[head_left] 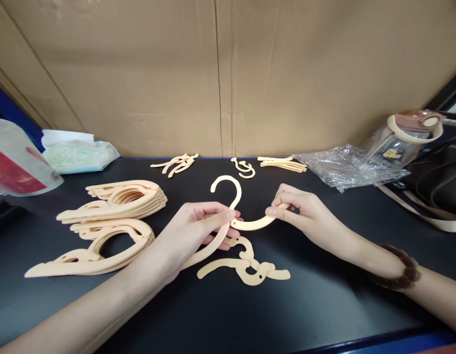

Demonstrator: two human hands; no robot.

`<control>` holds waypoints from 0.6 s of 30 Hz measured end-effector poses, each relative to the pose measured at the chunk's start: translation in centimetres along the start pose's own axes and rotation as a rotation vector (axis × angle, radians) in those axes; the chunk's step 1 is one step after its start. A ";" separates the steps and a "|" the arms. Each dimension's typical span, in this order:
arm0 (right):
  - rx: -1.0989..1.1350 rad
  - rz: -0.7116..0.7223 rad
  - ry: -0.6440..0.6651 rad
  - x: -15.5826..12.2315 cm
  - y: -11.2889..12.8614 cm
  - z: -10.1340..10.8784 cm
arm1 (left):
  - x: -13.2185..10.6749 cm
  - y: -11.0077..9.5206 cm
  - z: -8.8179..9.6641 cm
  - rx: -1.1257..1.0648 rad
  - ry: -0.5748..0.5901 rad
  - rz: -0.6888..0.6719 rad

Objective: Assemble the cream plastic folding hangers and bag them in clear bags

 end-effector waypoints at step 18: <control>0.023 -0.047 -0.049 0.0 0.0 -0.5 | -0.2 -0.3 0.0 -0.034 0.000 0.017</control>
Point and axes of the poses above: each hand's wrist, its own x-axis towards the middle knuckle, its own z-axis out of the back of the hand, y = z × x, the point moved 1 cm from there along x, towards the middle knuckle, and after that the axes turned 14 degrees about -z, right-handed, at the moved point
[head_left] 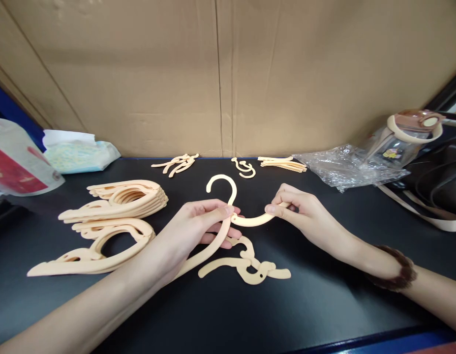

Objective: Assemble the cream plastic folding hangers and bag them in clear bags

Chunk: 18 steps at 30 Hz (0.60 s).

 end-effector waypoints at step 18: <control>-0.193 0.220 0.021 0.9 -0.8 1.4 | -0.3 -0.6 0.2 -0.140 0.083 0.104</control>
Point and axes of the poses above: each hand's wrist, its own x-axis towards the middle knuckle, its own z-axis out of the back of the hand, y = z × x, the point moved 1 cm from there along x, towards the middle knuckle, and after that the axes turned 14 degrees about -z, right-handed, at the moved point
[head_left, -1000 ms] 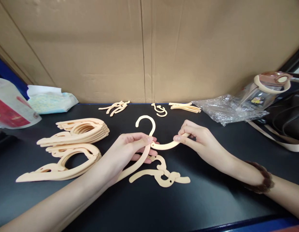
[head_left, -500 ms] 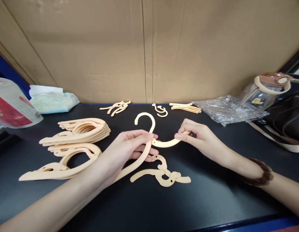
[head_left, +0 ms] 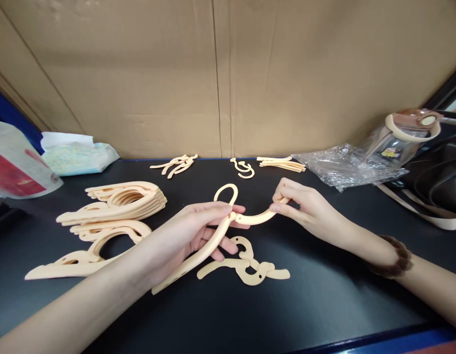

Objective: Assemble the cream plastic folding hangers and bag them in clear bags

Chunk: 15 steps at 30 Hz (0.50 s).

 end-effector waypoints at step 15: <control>0.102 0.012 0.092 0.4 -0.3 0.3 | 0.0 -0.1 0.0 -0.136 0.051 0.031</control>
Point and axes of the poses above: each hand's wrist, its own x-axis towards the middle knuckle, its own z-axis out of the back of the hand, y = z × x, the point moved 1 cm from there along x, towards the middle knuckle, and after that the axes turned 14 degrees about -z, right-handed, at the moved point
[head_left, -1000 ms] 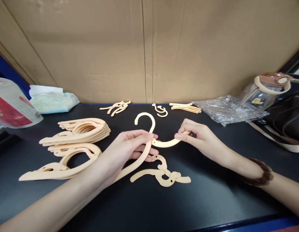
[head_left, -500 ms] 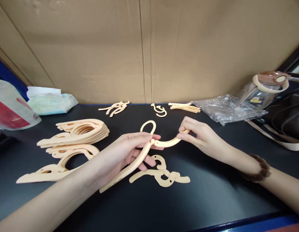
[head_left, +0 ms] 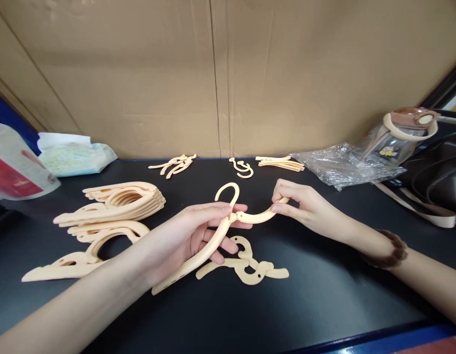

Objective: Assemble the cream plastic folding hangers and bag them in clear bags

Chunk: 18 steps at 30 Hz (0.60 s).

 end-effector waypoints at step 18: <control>0.091 -0.074 0.135 0.0 -0.6 -0.2 | 0.4 0.7 -0.3 0.192 0.108 -0.091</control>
Point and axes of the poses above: each hand's wrist, its own x-axis towards the middle knuckle, its own z-axis out of the back of the hand, y = z × x, the point moved 1 cm from there along x, towards the middle knuckle, and after that the axes turned 14 degrees about -z, right-handed, at the moved point
